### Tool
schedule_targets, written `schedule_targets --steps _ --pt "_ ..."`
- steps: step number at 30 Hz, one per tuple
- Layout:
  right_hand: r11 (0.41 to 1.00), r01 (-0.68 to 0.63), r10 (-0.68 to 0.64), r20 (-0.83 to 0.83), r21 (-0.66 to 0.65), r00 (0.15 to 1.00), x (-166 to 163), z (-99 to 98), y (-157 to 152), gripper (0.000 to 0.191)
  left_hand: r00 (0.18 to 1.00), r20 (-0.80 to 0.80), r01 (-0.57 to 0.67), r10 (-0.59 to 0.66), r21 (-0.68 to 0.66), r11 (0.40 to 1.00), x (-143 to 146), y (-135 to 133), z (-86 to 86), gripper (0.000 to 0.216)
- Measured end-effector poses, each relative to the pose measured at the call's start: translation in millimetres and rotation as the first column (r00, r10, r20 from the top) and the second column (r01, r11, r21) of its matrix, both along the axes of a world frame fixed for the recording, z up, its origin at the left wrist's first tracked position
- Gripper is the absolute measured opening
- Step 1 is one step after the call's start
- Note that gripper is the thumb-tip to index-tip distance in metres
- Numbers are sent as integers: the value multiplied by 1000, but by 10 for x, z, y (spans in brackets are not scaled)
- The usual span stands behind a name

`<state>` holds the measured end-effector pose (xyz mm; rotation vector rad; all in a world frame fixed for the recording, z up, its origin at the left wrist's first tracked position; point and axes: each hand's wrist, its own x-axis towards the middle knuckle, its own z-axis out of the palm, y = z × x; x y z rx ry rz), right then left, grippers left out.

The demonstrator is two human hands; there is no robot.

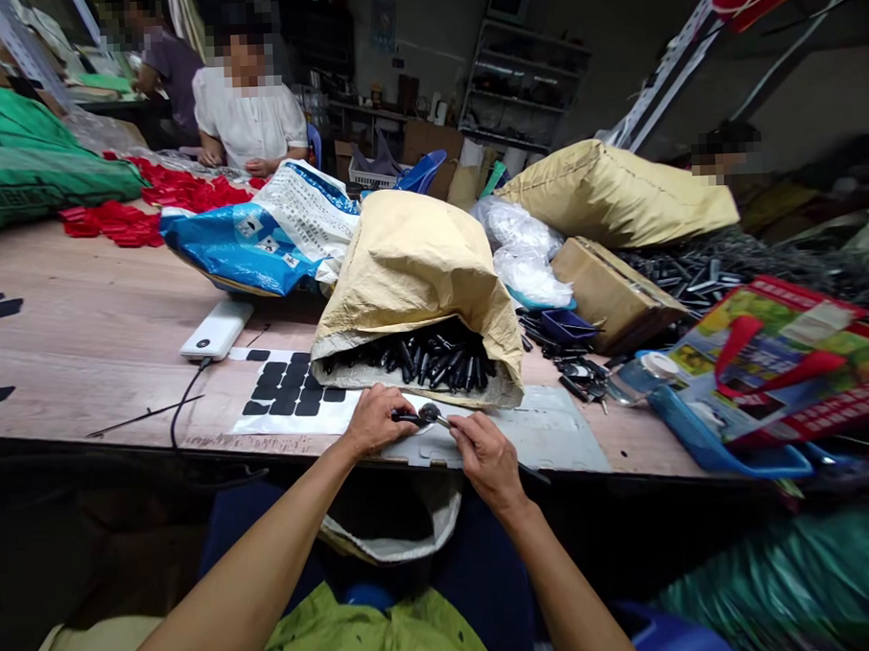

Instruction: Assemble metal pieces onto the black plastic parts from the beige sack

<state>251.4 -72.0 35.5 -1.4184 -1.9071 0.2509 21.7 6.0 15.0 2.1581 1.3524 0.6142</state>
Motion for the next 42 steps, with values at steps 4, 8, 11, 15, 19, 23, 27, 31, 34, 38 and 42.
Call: schedule_targets --steps 4,8,11,15,19,23,27,31,34,38,42 --pt "1000 21 -21 -21 5 1000 -48 39 24 27 1000 8 -5 5 3 1000 0 1 -15 20" --pt "999 -20 21 -20 40 1000 -165 105 60 28 1000 -3 4 -4 17 1000 -5 3 -26 22" --pt "998 -59 58 64 19 996 -207 67 88 26 999 -37 6 -5 34 999 -5 4 -20 23" --pt "999 9 -12 70 47 997 -42 -2 174 25 1000 -1 13 -13 20 1000 -3 -5 14 22" --pt "998 19 -26 136 52 990 283 -94 293 23 1000 13 13 -13 -3 1000 -7 -15 25 20" --pt "997 -14 -3 224 74 975 475 -234 334 18 1000 5 28 -27 -11 1000 -18 19 9 20" --pt "995 -6 -20 259 101 966 474 -292 311 17 999 34 24 -24 -8 1000 -32 -37 112 18" --pt "995 2 -29 274 99 961 442 -272 292 18 972 194 135 -129 -18 991 -76 -445 260 24" --pt "995 23 -48 283 93 958 435 -267 287 16 948 159 297 -275 -141 944 -126 -856 148 28" --pt "996 29 -54 286 90 957 435 -275 280 16 968 -147 154 -203 -290 944 -150 -1187 -299 25" --pt "995 21 -47 278 93 959 443 -290 281 16 929 -351 -10 -118 -340 940 -119 -1251 -455 28"
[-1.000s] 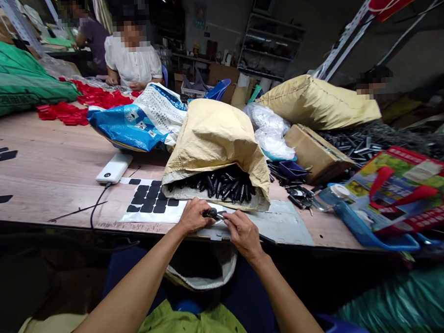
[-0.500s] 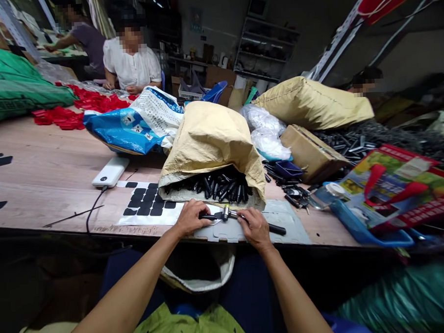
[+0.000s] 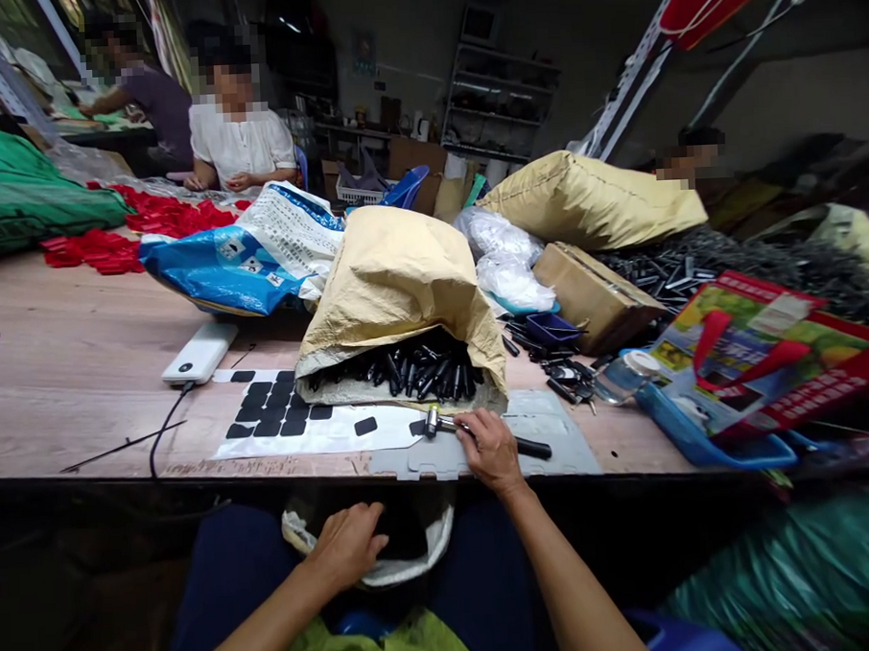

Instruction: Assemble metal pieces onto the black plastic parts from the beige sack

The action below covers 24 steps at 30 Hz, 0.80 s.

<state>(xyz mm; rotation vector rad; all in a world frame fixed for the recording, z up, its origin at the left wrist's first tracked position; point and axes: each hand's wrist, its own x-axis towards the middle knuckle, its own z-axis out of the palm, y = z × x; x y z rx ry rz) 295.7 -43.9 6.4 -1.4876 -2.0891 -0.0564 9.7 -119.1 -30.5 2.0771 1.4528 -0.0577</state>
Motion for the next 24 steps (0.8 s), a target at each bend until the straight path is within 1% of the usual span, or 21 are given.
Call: schedule_targets --steps 1,2,4,5,6,7,9,10,12,13,15,17,20,22,24 --pt "1000 -3 3 -3 2 1000 2 -5 2 16 1000 16 4 -4 0 1000 13 25 67 28" --pt "1000 -4 4 -5 4 1000 4 -9 5 16 998 59 15 -14 -4 1000 27 74 170 26" --pt "1000 -3 3 -6 8 1000 5 -16 9 16 982 190 21 -18 -11 1000 61 264 440 17" --pt "1000 -1 1 -6 9 1000 3 -17 9 15 965 262 6 -4 -8 1000 81 407 580 20" --pt "1000 1 -1 -6 10 1000 0 -17 9 15 945 326 -50 37 34 998 104 579 708 25" --pt "1000 1 -1 -5 9 1000 -3 -16 8 15 926 364 -144 100 95 985 130 771 815 28" --pt "1000 6 -6 -5 7 1000 -6 -13 3 15 885 393 -349 251 200 916 199 1170 958 30" --pt "1000 8 -8 -4 6 1000 -6 -11 0 15 863 379 -438 335 229 869 241 1355 996 31" --pt "1000 10 -10 -4 3 1000 -1 -11 -5 14 812 324 -567 485 241 788 338 1656 1027 32" --pt "1000 9 -9 -5 2 1000 3 -12 -7 14 785 288 -613 549 233 755 388 1765 1030 33" --pt "1000 2 -2 -9 -1 1000 10 -13 -9 14 742 216 -670 634 212 711 480 1906 1027 37" --pt "1000 1 -1 -14 -1 1000 13 -14 -8 14 722 172 -692 671 202 693 542 1972 1028 40" --pt "1000 8 -8 -10 -1 1000 6 -10 -10 14 716 160 -697 679 191 691 546 1971 1050 38" --pt "1000 16 -16 -5 0 1000 -2 -6 -12 13 718 168 -696 676 196 691 482 1899 1066 34" --pt "1000 25 -25 1 0 1000 -9 -3 -16 13 750 182 -661 636 236 712 369 1762 1057 31"
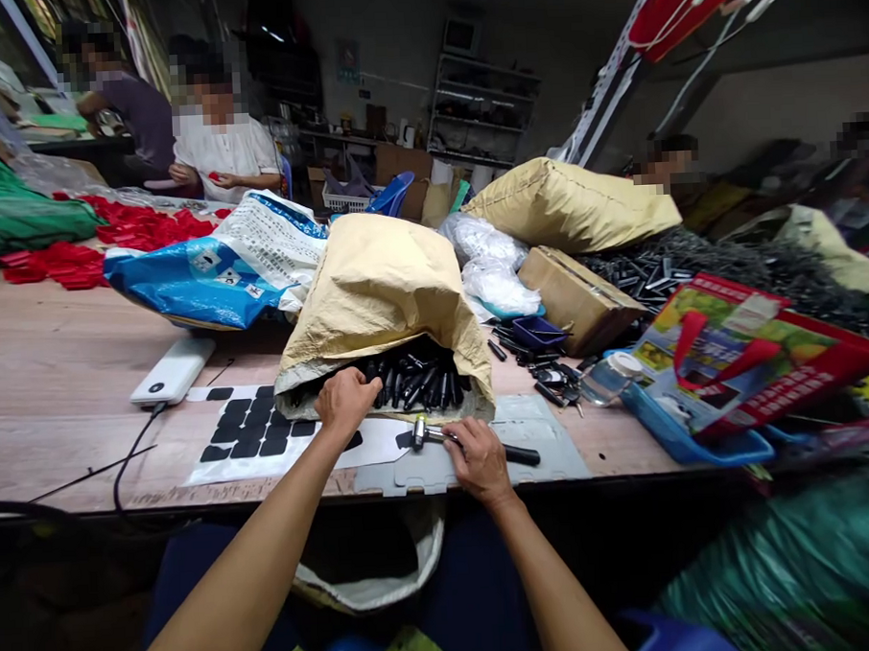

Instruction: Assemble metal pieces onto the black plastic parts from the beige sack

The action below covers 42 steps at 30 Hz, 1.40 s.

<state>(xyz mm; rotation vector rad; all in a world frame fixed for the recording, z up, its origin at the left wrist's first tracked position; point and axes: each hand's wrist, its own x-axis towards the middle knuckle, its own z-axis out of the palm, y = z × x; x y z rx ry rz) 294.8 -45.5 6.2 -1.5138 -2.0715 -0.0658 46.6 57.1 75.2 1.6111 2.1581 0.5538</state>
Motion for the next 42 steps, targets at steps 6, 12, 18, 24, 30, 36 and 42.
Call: schedule_targets --steps 6,12,18,24,30,36,42 --pt "1000 3 -3 14 6 1000 -7 8 1 13 811 -77 585 -580 139 799 -380 -501 -293 16" --pt "1000 4 -4 4 11 1000 -20 16 -3 14 736 -30 663 -676 235 711 -395 -558 -573 19" --pt "1000 10 -10 15 9 1000 -6 10 21 18 730 1 655 -683 282 701 -394 -514 -655 23" --pt "998 -54 56 -64 32 996 -103 201 -67 21 737 11 649 -675 264 713 -396 -516 -660 20" --pt "993 -110 116 -246 37 962 -429 415 -264 27 751 17 636 -660 254 729 -382 -506 -663 22" --pt "997 -80 76 -224 -11 972 -480 319 -314 29 760 44 623 -649 238 745 -371 -501 -679 22" --pt "995 -101 96 -281 -1 955 -611 376 -260 30 758 39 624 -651 244 742 -358 -516 -642 23"
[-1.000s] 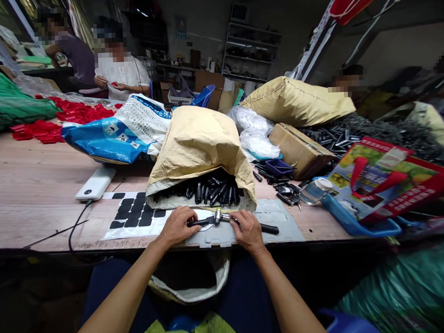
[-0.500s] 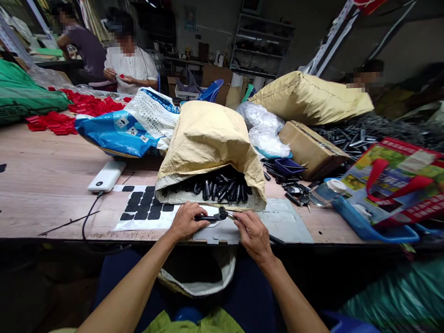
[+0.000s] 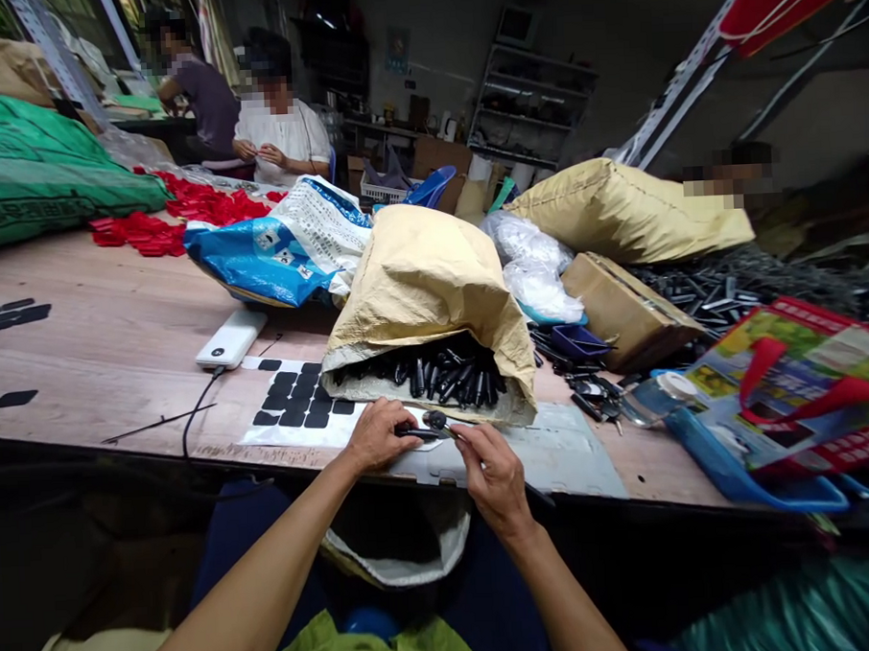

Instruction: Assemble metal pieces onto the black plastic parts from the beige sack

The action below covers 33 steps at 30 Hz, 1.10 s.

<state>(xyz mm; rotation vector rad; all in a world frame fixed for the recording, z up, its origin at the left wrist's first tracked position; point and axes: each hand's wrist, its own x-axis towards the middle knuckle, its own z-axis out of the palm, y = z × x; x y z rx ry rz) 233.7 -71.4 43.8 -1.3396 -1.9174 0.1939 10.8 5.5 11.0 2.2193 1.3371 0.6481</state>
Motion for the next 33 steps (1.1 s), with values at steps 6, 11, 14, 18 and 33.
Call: schedule_targets --steps 6,11,14,18,33 --pt "998 -47 52 90 -52 995 37 -64 98 26 1000 6 -20 20 -7 1000 3 -2 -10 23" --pt "999 0 -7 177 39 984 456 -190 311 24 999 36 3 -2 -16 1000 -13 3 27 20" --pt "999 -16 6 238 41 971 618 -295 405 21 998 64 -11 14 -43 999 -30 -1 47 20" --pt "999 10 -20 256 42 967 636 -380 413 18 996 84 -24 29 -57 998 -41 -2 33 20" --pt "998 67 -61 279 -12 958 575 -362 365 20 962 -39 249 -269 -271 930 -128 -1075 3 29"
